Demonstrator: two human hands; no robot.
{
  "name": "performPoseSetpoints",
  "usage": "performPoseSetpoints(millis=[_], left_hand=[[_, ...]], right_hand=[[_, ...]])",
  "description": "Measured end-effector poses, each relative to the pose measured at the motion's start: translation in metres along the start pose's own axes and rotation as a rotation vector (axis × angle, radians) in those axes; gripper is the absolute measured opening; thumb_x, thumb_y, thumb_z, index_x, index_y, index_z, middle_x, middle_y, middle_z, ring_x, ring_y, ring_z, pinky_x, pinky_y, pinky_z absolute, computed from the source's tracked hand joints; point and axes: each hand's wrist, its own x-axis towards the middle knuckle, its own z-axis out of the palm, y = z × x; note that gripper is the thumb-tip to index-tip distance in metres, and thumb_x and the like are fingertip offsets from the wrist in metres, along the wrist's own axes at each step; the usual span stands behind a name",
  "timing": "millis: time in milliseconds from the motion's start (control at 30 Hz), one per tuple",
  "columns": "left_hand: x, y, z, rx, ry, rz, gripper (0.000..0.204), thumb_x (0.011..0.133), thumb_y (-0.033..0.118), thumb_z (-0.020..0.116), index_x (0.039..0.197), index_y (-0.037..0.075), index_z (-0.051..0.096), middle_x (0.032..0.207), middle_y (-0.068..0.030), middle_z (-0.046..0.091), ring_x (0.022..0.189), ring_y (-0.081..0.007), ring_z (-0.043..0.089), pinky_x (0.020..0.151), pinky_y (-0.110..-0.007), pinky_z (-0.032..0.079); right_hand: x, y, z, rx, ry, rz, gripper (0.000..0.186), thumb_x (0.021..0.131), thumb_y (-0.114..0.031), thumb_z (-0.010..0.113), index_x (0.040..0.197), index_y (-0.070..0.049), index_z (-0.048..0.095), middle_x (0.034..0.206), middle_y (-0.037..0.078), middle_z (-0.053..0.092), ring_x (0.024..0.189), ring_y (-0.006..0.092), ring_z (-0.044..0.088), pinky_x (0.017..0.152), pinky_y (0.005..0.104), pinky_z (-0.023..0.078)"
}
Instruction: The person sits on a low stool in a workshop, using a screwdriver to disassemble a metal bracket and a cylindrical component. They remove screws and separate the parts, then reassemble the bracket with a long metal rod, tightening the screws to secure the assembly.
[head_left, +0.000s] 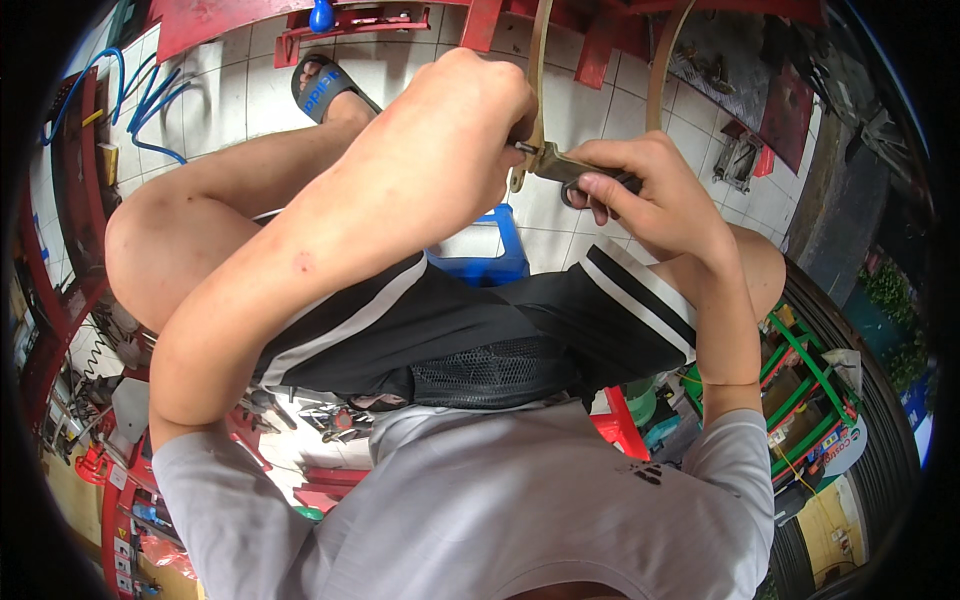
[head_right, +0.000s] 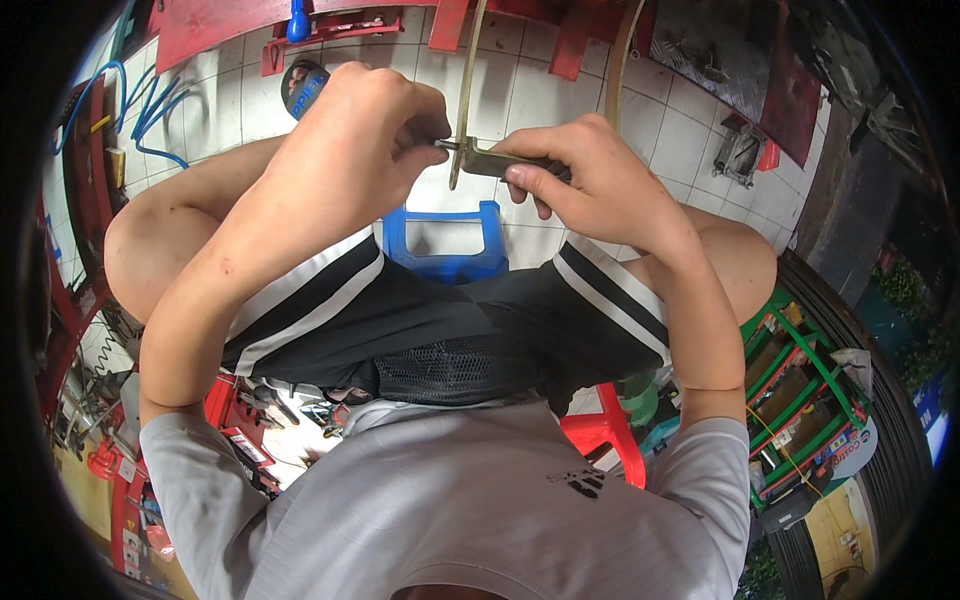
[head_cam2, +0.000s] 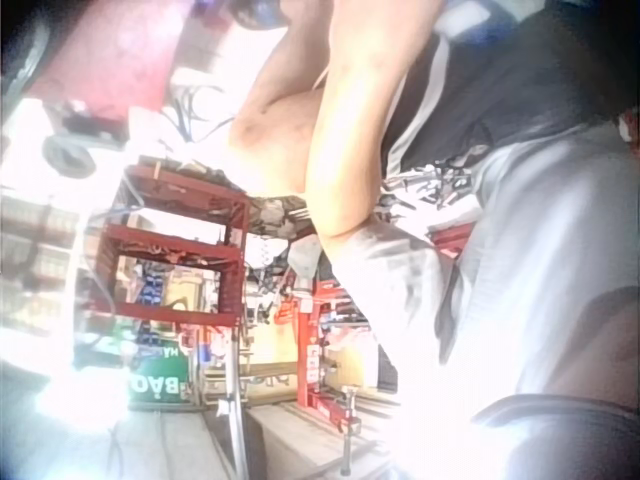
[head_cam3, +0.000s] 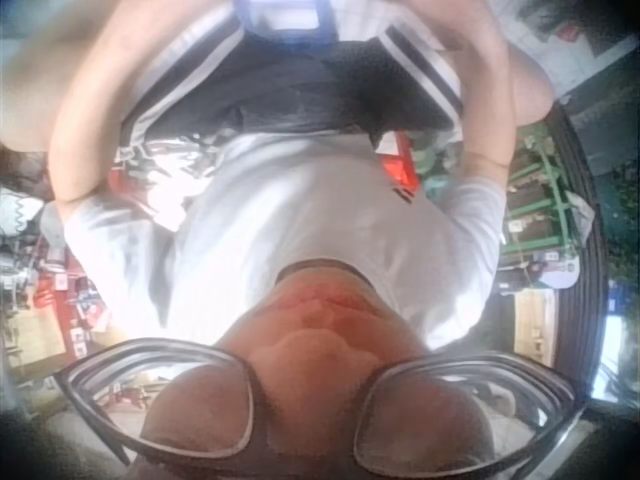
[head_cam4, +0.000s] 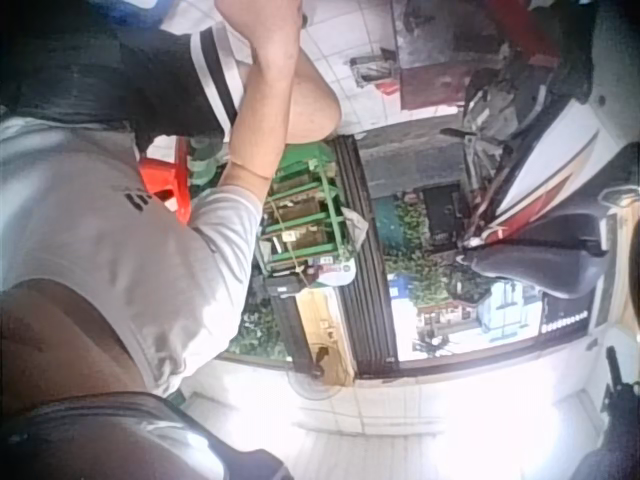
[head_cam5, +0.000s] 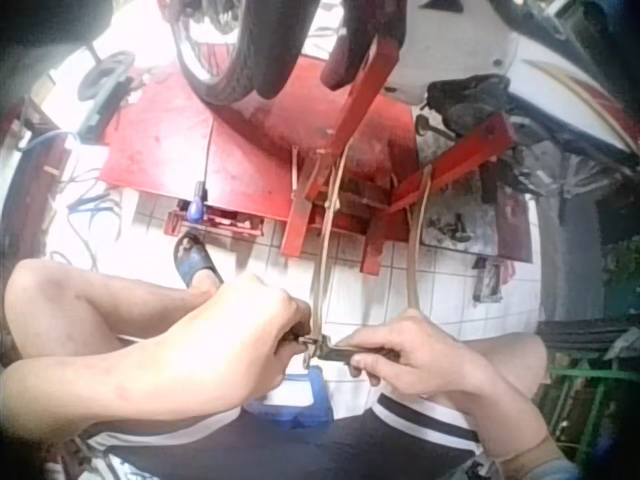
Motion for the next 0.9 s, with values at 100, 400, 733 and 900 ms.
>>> performPoseSetpoints(millis=[100, 400, 733, 900], left_hand=[[0.001, -0.001, 0.005, 0.037, -0.012, -0.025, 0.013, 0.076, -0.004, 0.071, 0.087, -0.009, 0.070, 0.074, -0.0234, 0.069, 0.070, -0.0333, 0.071, 0.068, -0.036, 0.057], [0.003, -0.004, 0.005, 0.052, 0.068, -0.083, 0.013, 0.072, -0.001, 0.076, 0.083, -0.006, 0.071, 0.072, -0.0183, 0.070, 0.068, -0.0266, 0.073, 0.067, -0.032, 0.057], [0.005, -0.009, 0.004, -0.012, 0.024, 0.039, 0.010, 0.074, -0.001, 0.075, 0.081, -0.005, 0.072, 0.069, -0.0180, 0.069, 0.063, -0.0258, 0.071, 0.065, -0.032, 0.055], [0.003, -0.008, 0.007, -0.053, 0.035, 0.021, 0.008, 0.075, -0.003, 0.073, 0.082, -0.005, 0.070, 0.067, -0.0173, 0.068, 0.065, -0.0256, 0.070, 0.066, -0.033, 0.054]], right_hand=[[0.000, -0.003, -0.001, -0.010, -0.002, -0.018, 0.020, 0.089, -0.006, 0.057, 0.102, 0.003, 0.069, 0.069, 0.010, 0.066, 0.055, 0.0177, 0.063, 0.054, 0.0304, 0.048], [0.001, -0.002, 0.001, -0.019, 0.016, -0.030, 0.018, 0.087, -0.005, 0.057, 0.097, 0.003, 0.069, 0.067, 0.010, 0.066, 0.053, 0.0185, 0.063, 0.052, 0.0302, 0.048], [0.001, 0.000, 0.002, -0.060, 0.047, -0.087, 0.017, 0.086, -0.003, 0.059, 0.098, 0.002, 0.070, 0.069, 0.013, 0.068, 0.056, 0.0237, 0.065, 0.055, 0.0320, 0.050], [0.001, 0.000, 0.002, -0.082, 0.041, -0.106, 0.016, 0.088, -0.002, 0.060, 0.100, 0.003, 0.070, 0.068, 0.013, 0.066, 0.056, 0.0213, 0.064, 0.055, 0.0314, 0.049]])
